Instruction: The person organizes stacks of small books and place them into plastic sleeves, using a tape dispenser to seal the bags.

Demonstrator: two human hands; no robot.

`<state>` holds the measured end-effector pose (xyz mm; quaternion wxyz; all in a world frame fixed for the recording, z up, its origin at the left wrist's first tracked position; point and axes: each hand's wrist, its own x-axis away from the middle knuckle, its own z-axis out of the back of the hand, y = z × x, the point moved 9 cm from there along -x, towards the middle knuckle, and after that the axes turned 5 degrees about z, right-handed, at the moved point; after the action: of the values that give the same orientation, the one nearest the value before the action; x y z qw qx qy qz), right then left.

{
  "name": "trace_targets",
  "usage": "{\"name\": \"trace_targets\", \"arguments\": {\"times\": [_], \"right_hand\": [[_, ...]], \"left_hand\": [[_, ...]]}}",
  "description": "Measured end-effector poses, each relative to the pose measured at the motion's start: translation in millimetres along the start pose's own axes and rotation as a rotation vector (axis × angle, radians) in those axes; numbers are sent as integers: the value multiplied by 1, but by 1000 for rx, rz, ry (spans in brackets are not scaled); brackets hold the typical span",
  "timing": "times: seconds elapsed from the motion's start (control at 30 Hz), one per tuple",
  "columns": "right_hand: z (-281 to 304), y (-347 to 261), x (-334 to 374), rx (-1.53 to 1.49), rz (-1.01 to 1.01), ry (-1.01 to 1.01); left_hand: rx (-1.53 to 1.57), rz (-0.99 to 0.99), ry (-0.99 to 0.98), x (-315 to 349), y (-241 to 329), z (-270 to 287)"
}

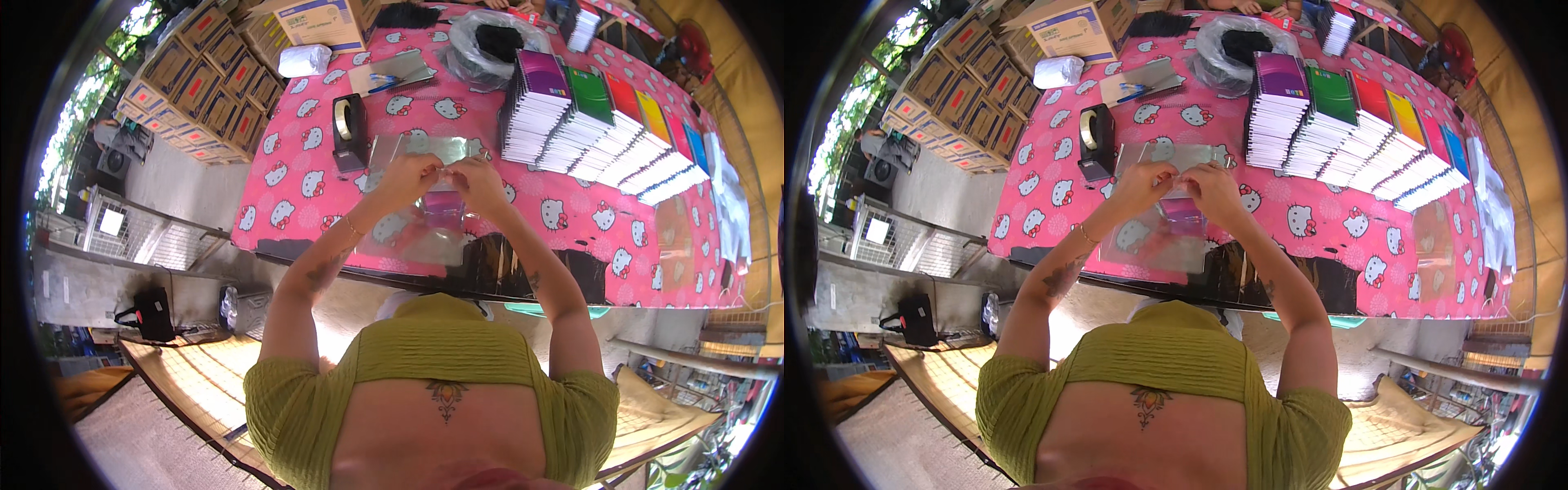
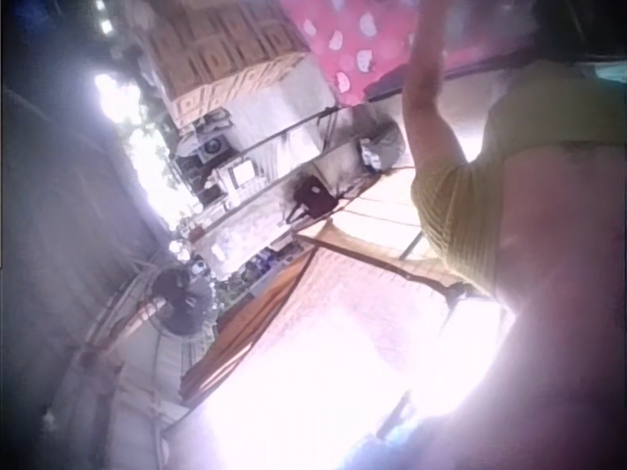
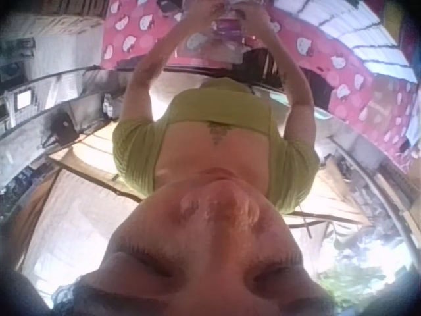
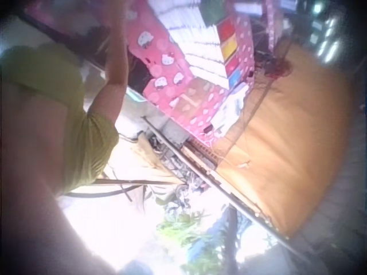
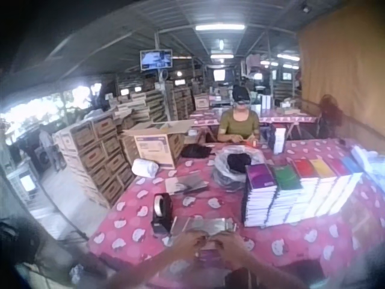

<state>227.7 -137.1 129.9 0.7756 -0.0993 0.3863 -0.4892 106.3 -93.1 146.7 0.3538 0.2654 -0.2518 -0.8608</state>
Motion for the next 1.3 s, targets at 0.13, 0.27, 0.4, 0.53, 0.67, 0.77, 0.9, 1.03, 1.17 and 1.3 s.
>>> {"name": "trace_targets", "arguments": {"times": [0.13,0.27,0.4,0.53,0.67,0.77,0.9,1.03,1.17,1.3], "right_hand": [[-4,0,-6,35,-133,-94],[18,-1,-4,192,29,194],[-27,68,15,-635,-434,66],[-32,66,19,-662,-497,108],[-31,74,26,-556,-487,209],[-37,54,17,-559,-445,197],[-27,53,19,-484,-441,226],[-17,65,27,-388,-477,255],[-23,41,21,-327,-445,229],[-19,46,24,-321,-420,306]], "left_hand": [[-183,30,34,-6,-11,-8],[-403,123,-27,-15,-8,-21],[-159,81,146,-18,-35,-15],[694,296,-149,-20,-105,-39],[-220,435,718,21,-165,80],[215,759,700,82,-269,108],[889,807,455,70,-282,73],[973,807,840,86,-245,45],[-90,776,669,105,-240,85],[-670,781,195,56,-191,111]]}}
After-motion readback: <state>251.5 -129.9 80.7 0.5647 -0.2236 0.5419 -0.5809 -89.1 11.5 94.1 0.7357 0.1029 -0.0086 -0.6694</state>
